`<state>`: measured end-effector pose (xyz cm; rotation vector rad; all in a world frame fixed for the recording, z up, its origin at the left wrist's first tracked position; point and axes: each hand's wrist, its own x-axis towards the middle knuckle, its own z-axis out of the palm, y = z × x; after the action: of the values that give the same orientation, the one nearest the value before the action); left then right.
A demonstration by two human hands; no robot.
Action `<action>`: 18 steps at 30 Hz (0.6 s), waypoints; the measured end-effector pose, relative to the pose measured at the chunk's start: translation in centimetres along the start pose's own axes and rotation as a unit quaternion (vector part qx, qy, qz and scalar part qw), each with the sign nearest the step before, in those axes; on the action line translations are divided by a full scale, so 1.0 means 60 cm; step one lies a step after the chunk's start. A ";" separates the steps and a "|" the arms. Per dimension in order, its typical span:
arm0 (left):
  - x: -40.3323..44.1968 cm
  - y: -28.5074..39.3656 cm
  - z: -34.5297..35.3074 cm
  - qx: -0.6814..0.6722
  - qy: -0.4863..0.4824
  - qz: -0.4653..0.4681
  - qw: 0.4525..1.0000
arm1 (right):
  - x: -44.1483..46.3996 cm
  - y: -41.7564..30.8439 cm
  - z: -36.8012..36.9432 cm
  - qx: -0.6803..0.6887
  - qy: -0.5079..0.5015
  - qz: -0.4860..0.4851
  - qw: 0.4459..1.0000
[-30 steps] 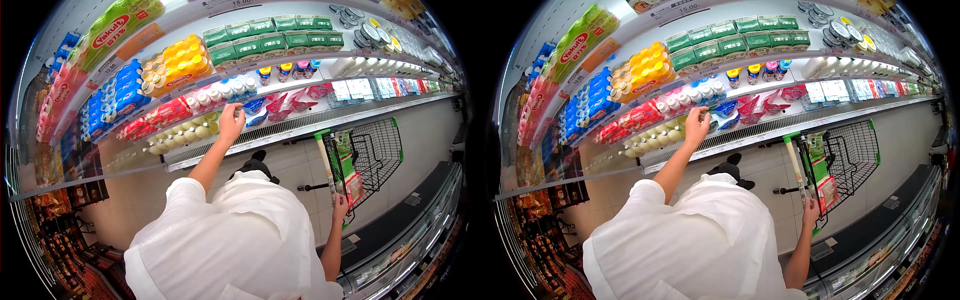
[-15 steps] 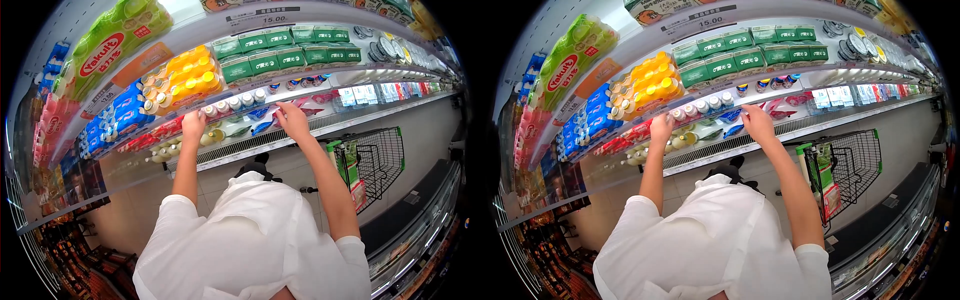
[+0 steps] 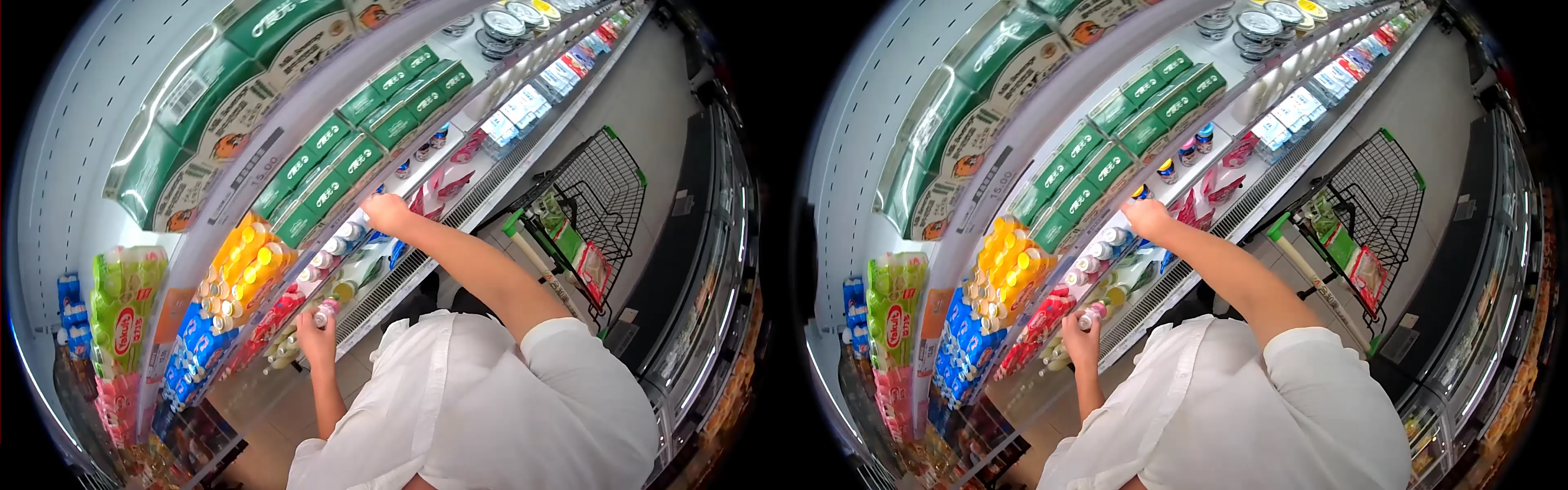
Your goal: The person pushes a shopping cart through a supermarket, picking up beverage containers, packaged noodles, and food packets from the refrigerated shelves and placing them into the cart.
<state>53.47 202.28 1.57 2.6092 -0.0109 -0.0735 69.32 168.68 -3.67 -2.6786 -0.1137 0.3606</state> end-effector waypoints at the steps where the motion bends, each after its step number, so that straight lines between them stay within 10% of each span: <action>1: -0.007 0.037 0.000 -0.017 -0.020 0.019 0.999 | -0.027 0.016 -0.015 0.043 0.000 0.021 0.999; 10: 0.036 0.326 0.078 -0.087 -0.173 0.292 0.937 | -0.402 0.152 -0.115 0.384 0.275 0.157 0.867; 18: 0.013 0.658 0.225 -0.142 -0.308 0.464 0.818 | -0.732 0.282 -0.111 0.330 0.451 0.378 0.738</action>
<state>53.74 161.40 9.89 1.9089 -1.3598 -0.5102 29.25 144.73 5.16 -1.7723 1.1777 -0.6054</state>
